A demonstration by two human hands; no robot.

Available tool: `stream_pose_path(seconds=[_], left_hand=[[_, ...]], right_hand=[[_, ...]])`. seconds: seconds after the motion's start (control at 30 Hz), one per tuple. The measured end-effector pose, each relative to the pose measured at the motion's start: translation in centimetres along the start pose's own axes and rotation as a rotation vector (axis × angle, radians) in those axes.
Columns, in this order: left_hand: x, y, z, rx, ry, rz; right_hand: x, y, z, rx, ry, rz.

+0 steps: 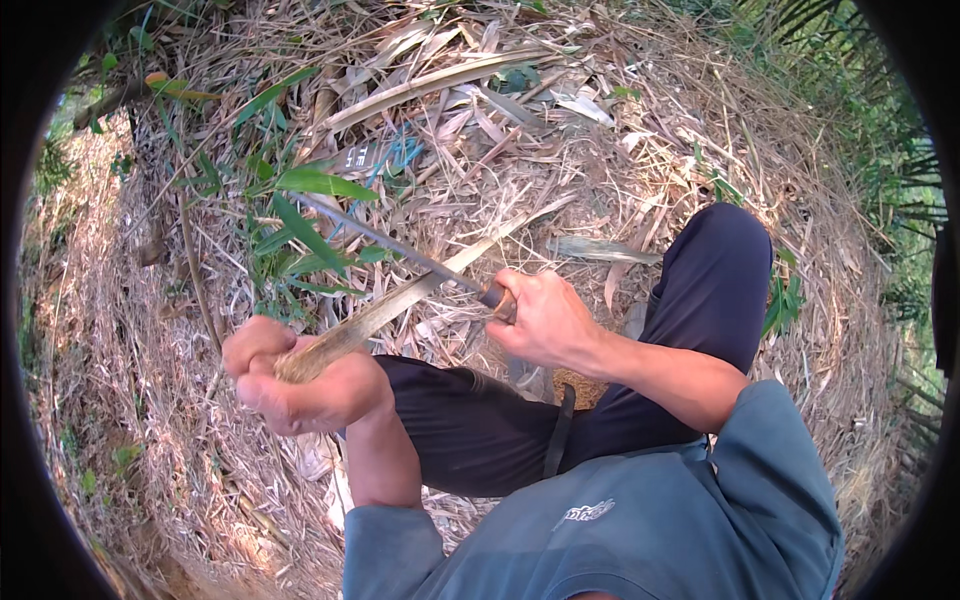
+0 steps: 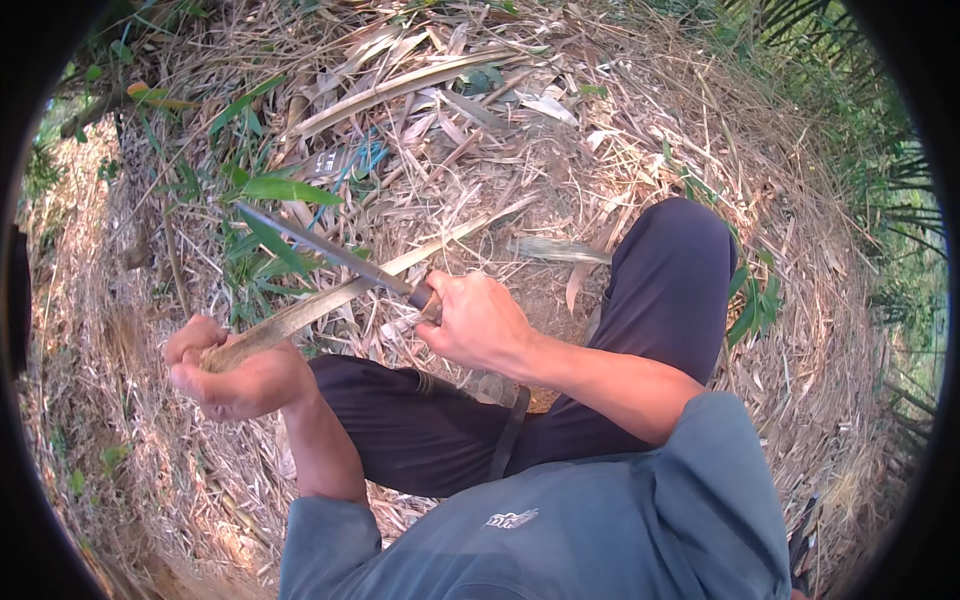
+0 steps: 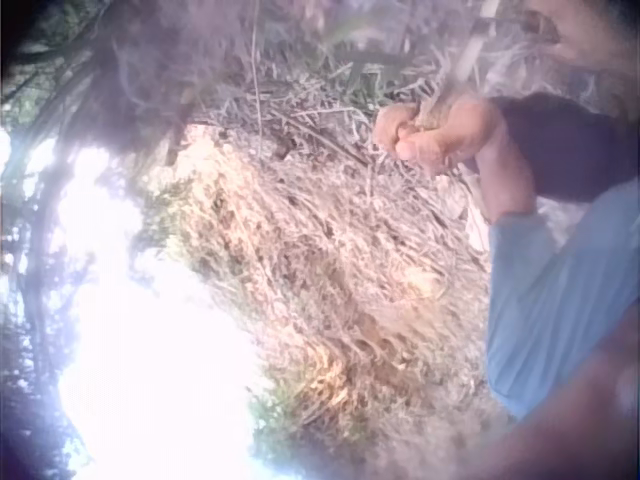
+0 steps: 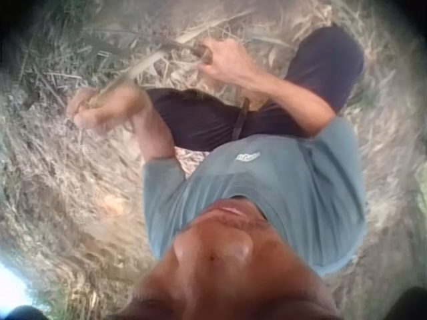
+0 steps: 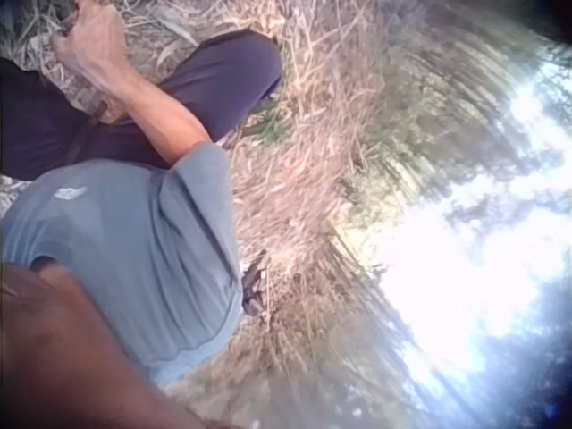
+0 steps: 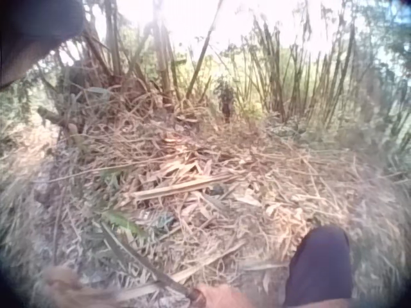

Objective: The person sits on the ground in a bamboo grove and uses a large knife to split a long bamboo stalk into thin strips. They repeatedly hold the stalk and use the knife to shave and separate sections of the bamboo, creating a pile of processed strips.

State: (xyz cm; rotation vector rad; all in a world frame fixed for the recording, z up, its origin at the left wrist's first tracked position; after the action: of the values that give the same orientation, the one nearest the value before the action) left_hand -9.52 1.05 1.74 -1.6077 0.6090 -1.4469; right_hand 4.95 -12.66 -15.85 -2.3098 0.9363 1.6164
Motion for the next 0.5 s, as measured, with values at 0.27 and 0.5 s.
stream_pose_path(seconds=[0.27,0.5], left_hand=[[0.5,-0.5,1.9,-0.123,0.094,0.123],[-2.7,-0.6,2.0,-0.048,0.062,-0.06]], right_hand=[[-0.3,-0.9,0.0,0.042,-0.023,-0.093],[0.6,-1.3,0.2,0.014,0.058,-0.068]])
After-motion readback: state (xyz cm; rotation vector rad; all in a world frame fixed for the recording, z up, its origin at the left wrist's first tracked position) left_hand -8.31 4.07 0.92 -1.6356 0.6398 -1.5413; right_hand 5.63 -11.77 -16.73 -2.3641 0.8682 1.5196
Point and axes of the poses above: each hand's wrist, its own y-axis away from the middle knuckle, its own z-axis out of the palm, x = y × z, the point moved 9 cm from there along -y, towards the middle knuckle, and after that the axes turned 9 degrees about x, right-handed, at the moved point
